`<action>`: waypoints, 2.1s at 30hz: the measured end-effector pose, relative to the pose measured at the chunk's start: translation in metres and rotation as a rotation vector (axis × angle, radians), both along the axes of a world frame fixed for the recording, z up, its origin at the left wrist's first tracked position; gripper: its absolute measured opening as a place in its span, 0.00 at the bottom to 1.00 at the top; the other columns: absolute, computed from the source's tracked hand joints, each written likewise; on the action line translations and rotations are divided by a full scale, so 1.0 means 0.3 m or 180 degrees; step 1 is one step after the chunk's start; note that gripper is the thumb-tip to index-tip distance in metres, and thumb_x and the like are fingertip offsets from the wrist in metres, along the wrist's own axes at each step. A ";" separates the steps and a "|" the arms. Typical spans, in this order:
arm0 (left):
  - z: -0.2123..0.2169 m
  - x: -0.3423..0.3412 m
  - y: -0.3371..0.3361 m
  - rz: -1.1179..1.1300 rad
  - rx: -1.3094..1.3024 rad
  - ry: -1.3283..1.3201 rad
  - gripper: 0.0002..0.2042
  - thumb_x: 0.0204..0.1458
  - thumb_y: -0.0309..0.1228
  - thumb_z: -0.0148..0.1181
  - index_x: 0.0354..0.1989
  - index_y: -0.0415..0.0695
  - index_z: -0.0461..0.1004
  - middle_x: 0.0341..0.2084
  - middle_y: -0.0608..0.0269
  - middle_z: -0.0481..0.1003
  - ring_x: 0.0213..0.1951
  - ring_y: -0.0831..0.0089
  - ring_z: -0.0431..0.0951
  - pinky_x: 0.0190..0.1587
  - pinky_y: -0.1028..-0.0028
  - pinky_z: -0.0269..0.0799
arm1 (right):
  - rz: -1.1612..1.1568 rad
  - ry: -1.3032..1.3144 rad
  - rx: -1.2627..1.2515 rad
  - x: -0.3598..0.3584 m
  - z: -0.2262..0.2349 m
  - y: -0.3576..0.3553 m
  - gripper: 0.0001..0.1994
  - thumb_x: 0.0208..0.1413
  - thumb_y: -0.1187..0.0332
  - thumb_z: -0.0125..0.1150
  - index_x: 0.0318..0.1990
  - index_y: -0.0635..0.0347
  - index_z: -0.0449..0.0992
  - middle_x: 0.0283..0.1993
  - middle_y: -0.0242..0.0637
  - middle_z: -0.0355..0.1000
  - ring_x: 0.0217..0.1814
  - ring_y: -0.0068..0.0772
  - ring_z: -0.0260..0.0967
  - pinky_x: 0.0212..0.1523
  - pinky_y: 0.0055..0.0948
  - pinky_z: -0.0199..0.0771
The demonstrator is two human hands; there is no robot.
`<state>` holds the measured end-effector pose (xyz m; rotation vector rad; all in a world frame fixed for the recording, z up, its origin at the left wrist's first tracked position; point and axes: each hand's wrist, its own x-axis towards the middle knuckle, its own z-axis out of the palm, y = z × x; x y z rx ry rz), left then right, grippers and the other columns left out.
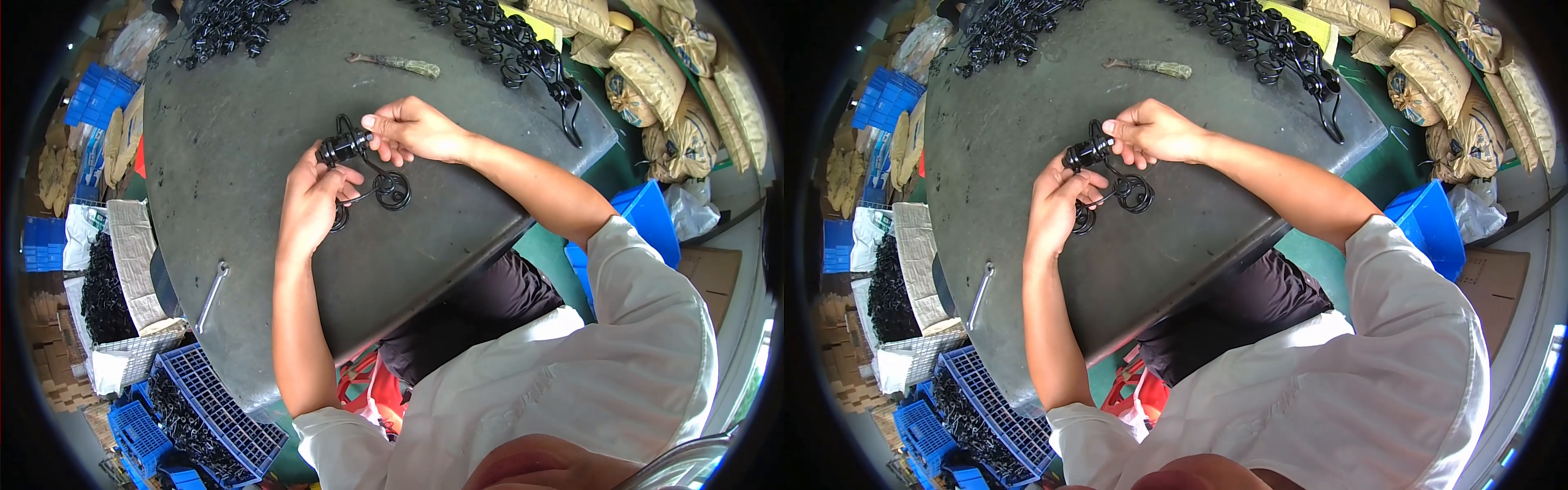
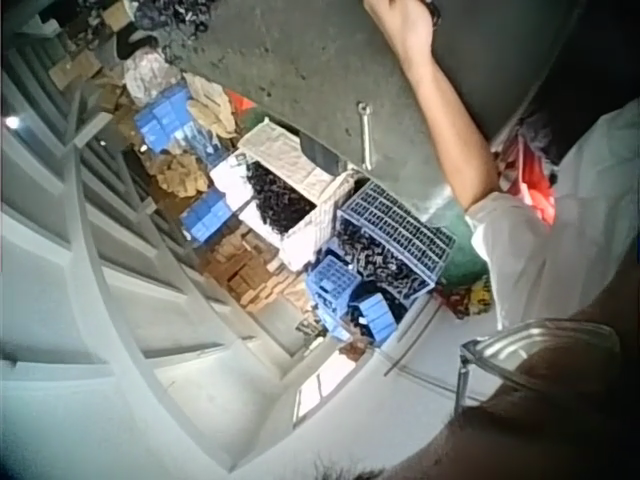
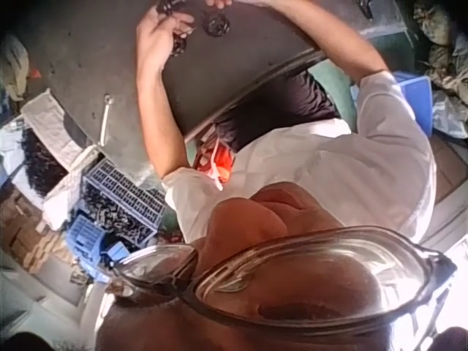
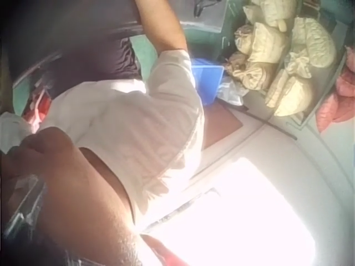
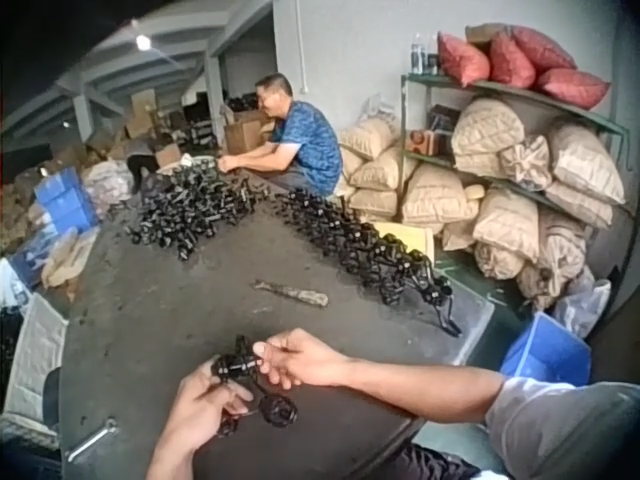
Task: Assembling small mechanical components, which appear to be bicycle derailleurs, at a factory workbench.
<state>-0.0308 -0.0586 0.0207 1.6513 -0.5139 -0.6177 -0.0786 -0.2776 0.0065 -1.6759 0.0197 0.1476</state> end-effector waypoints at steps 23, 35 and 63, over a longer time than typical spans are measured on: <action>-0.023 -0.039 -0.020 0.0374 -0.0281 -0.1470 0.30 0.60 0.18 0.50 0.72 0.33 0.50 0.33 0.58 0.79 0.29 0.74 0.78 0.35 0.74 0.76 | 0.0300 -0.1292 0.0301 -0.014 -0.012 -0.008 0.12 0.70 0.62 0.52 0.38 0.61 0.72 0.29 0.27 0.68 0.30 0.18 0.62 0.32 0.23 0.64; -0.075 -0.083 -0.044 0.0668 -0.0862 -0.2921 0.34 0.63 0.20 0.51 0.74 0.33 0.42 0.37 0.59 0.77 0.30 0.80 0.72 0.34 0.80 0.71 | 0.0234 -0.2474 -0.0633 -0.066 0.062 -0.011 0.14 0.70 0.61 0.50 0.37 0.63 0.70 0.28 0.39 0.66 0.29 0.37 0.64 0.32 0.36 0.64; -0.092 -0.086 -0.002 0.0650 -0.0810 -0.4014 0.40 0.55 0.16 0.56 0.71 0.21 0.37 0.41 0.39 0.79 0.39 0.58 0.83 0.45 0.67 0.77 | 0.0563 -0.2708 0.0746 -0.096 0.098 -0.001 0.22 0.44 0.75 0.79 0.49 0.65 0.79 0.46 0.42 0.76 0.42 0.28 0.72 0.44 0.29 0.73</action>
